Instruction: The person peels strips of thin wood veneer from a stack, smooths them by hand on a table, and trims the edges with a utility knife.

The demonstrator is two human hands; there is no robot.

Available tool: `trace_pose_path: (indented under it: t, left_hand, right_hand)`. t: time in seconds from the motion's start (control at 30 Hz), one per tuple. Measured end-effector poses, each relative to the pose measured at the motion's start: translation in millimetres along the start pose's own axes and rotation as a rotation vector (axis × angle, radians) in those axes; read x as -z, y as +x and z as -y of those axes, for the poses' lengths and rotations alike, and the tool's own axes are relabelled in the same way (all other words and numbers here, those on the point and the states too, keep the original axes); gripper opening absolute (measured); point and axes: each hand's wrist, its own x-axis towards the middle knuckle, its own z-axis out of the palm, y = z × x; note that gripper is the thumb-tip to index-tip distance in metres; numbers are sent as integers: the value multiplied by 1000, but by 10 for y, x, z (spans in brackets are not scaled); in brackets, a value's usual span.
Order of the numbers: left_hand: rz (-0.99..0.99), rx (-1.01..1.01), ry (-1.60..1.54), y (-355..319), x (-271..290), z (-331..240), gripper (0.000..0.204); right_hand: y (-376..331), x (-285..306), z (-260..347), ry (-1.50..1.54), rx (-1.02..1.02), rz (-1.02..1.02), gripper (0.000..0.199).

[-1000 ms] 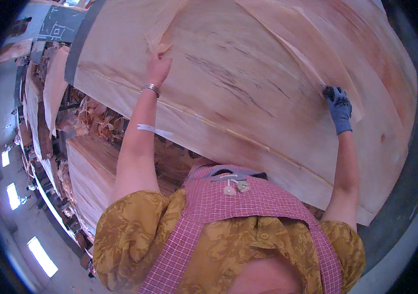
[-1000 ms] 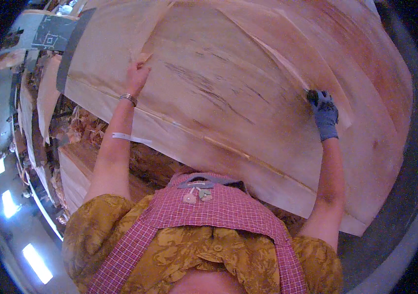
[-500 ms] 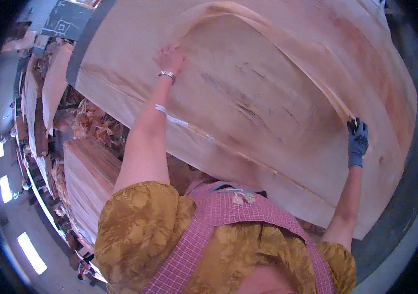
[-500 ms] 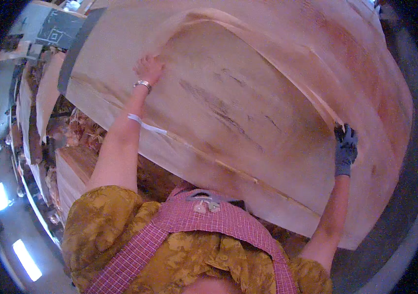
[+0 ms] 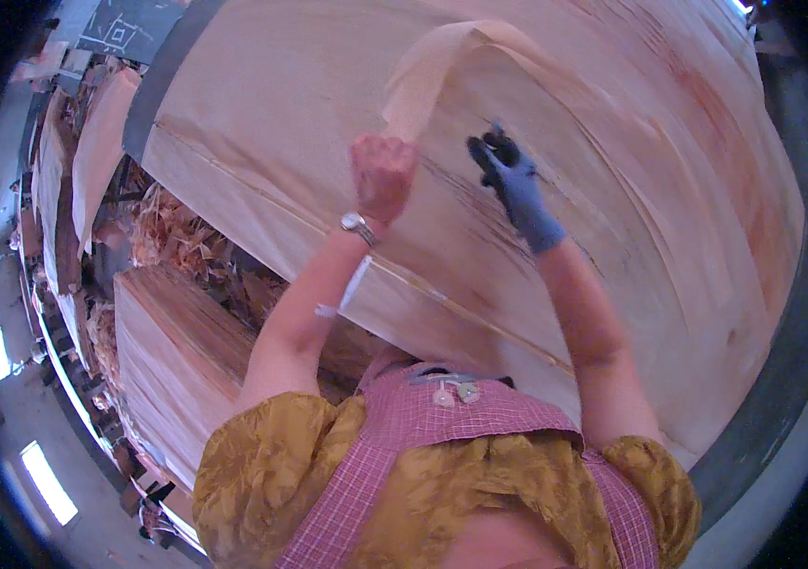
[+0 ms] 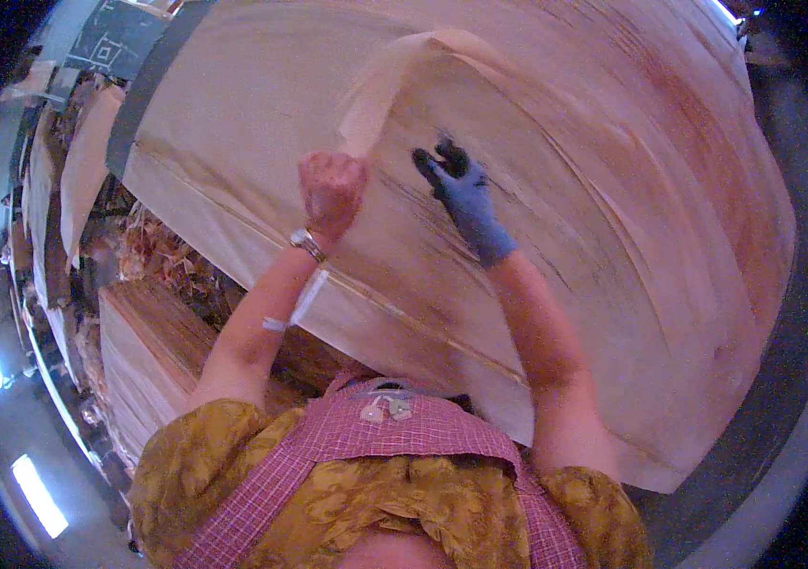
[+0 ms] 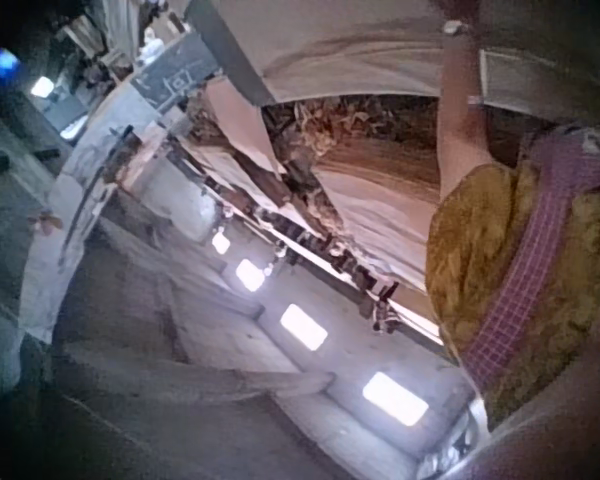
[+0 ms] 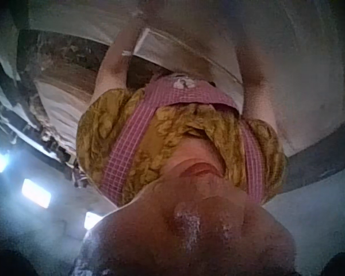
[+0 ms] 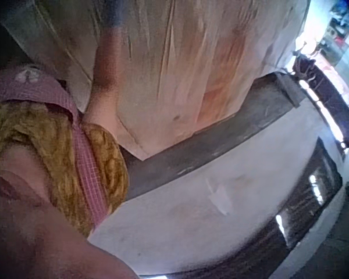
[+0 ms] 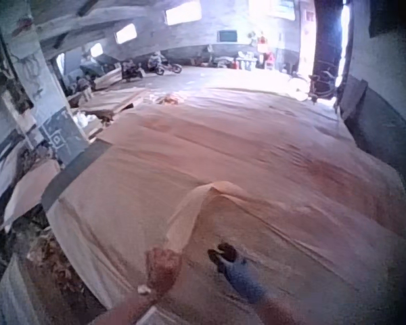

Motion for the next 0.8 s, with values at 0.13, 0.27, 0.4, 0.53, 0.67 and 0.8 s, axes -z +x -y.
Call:
trace_pose_path:
  t: [0.13,0.27,0.4,0.53,0.67,0.8]
  left_hand:
    - [-10,135,-373,-65,208,-88,16]
    - [-23,500,-599,-147,-167,264,35]
    - [285,740,-1186,-106,-586,461,42]
    - [537,733,-1341,125,-561,509,34]
    - [687,728,-1303,185,-508,507,26]
    - [941,831,-1487,205,-316,429,32]
  right_hand:
    - [401,-404,-233,333,-154,141,26]
    - [276,-319,-307,384,-227,191,21]
    - [140,-246,-223,401,-228,242,19]
    - [131,-183,-313,474,-195,235,19]
    - [105,-136,-401,567,-189,249,19]
    - [85,-93,-398,617,-203,292,18]
